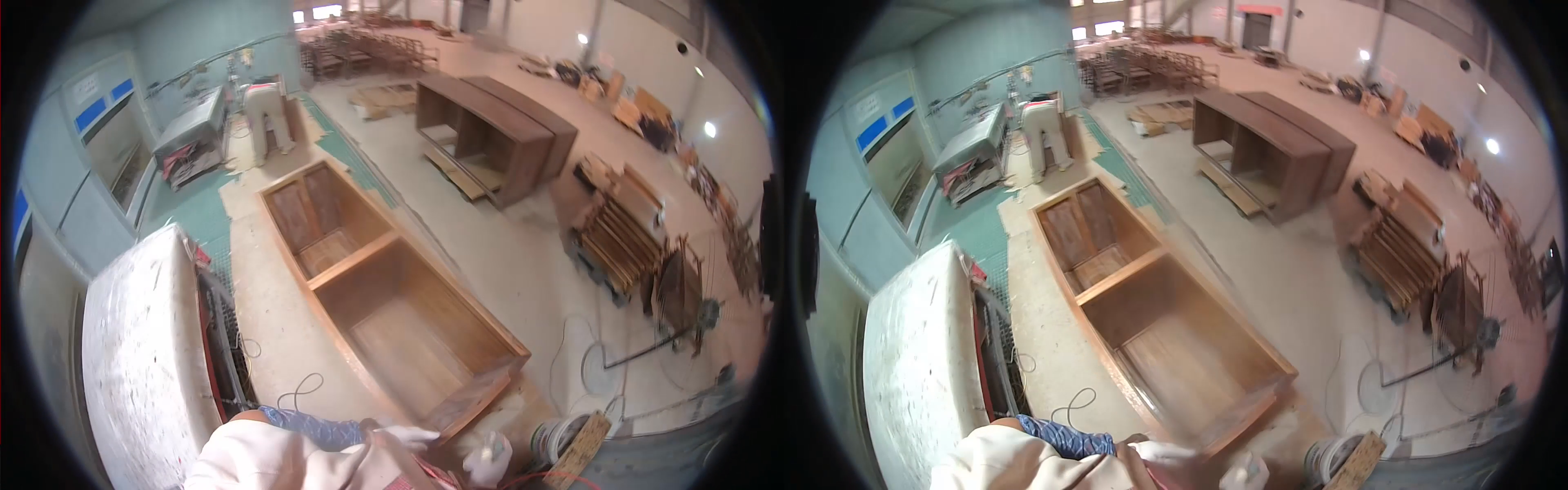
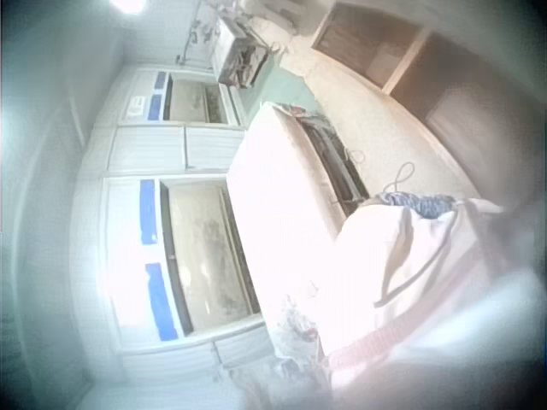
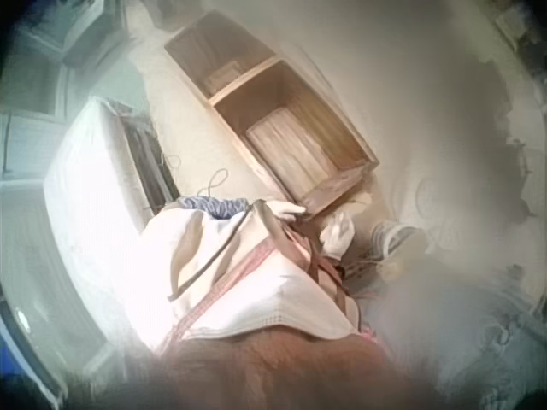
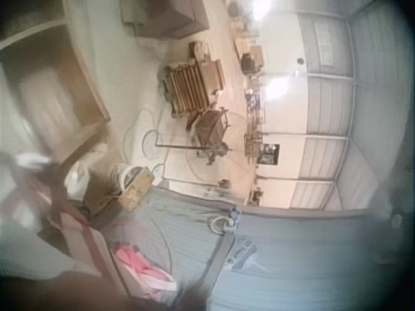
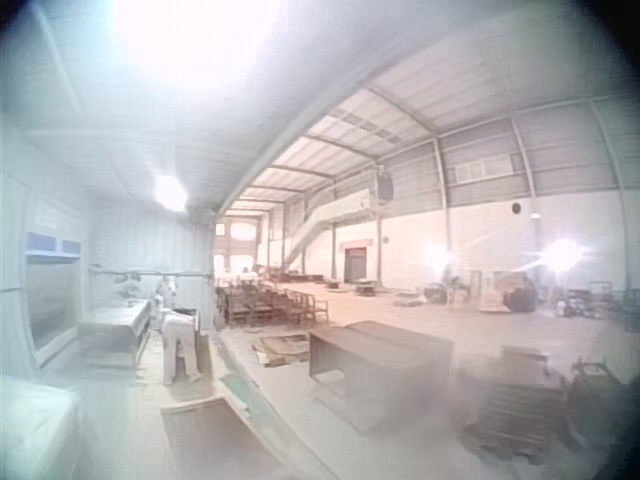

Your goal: The person sands the surfaces and interior of a wooden cabinet using a sanding block, then retrieves a thin brush from a work table and touches up the cabinet edges with it.

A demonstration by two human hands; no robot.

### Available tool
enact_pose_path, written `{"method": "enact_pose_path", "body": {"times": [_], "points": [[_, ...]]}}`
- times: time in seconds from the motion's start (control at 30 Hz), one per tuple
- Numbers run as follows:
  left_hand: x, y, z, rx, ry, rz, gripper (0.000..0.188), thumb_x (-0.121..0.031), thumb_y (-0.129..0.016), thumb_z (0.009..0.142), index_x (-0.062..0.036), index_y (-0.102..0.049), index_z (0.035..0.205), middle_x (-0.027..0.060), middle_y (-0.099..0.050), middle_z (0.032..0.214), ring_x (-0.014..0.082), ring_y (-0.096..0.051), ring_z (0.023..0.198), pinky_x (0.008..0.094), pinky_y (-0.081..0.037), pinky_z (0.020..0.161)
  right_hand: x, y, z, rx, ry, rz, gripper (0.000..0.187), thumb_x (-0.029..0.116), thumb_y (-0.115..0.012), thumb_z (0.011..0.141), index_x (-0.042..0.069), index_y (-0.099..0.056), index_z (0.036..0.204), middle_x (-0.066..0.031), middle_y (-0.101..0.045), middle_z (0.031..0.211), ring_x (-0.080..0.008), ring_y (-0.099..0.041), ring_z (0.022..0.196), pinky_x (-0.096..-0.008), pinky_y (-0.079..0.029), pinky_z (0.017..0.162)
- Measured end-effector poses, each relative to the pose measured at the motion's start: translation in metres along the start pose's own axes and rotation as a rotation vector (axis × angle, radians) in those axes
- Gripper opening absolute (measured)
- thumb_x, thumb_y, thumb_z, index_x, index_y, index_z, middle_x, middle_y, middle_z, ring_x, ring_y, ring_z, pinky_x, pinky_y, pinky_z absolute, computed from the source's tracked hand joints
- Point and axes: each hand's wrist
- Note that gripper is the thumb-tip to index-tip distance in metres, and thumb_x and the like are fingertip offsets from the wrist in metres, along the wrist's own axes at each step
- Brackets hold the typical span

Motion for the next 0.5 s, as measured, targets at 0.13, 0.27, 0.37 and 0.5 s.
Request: {"method": "enact_pose_path", "body": {"times": [0.13,0.27,0.37,0.5], "points": [[-0.001,-0.018,-0.010,-0.252,-0.619,0.355,0.062,-0.025,-0.055,0.100,-0.0030,-0.027,0.150,0.0137,-0.034,0.150,0.0194,-0.030,0.139,0.0321,-0.025,0.115,0.049,-0.097,-0.005,0.282,0.703,-0.468,0.043,0.007,-0.061,0.090,0.002,-0.049,0.130,-0.0124,-0.050,0.125,-0.0270,-0.053,0.112,-0.0369,-0.047,0.094],[-0.035,-0.055,-0.124,-0.591,-0.827,0.145,0.055,-0.024,-0.053,0.099,-0.0070,-0.032,0.146,0.0078,-0.044,0.138,0.0216,-0.042,0.129,0.0351,-0.035,0.108,0.081,-0.148,-0.054,1.190,0.406,-0.205,0.088,0.004,-0.063,0.083,0.003,-0.009,0.153,-0.0176,-0.047,0.136,-0.0281,-0.051,0.123,-0.0348,-0.040,0.104],[0.056,-0.004,-0.167,-0.908,-0.686,-0.133,0.044,-0.024,-0.053,0.097,-0.0099,-0.047,0.138,0.0092,-0.057,0.128,0.0234,-0.061,0.109,0.0331,-0.053,0.084,0.054,-0.165,-0.084,1.745,0.142,-0.228,0.087,0.007,-0.061,0.087,0.006,-0.006,0.154,-0.0177,-0.038,0.146,-0.0283,-0.042,0.134,-0.0373,-0.037,0.108],[0.087,-0.070,-0.256,-1.288,-0.871,-0.487,0.040,-0.014,-0.050,0.096,0.0014,-0.050,0.133,0.0107,-0.062,0.121,0.0190,-0.060,0.109,0.0314,-0.049,0.094,0.010,-0.177,-0.117,1.746,-0.061,-0.379,0.069,0.007,-0.056,0.093,0.002,-0.019,0.151,-0.0169,-0.051,0.136,-0.0224,-0.051,0.122,-0.0332,-0.042,0.101]]}}
Point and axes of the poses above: each hand's wrist, its own z-axis towards the middle knuckle, its own y-axis out of the back of the hand, x = y × z
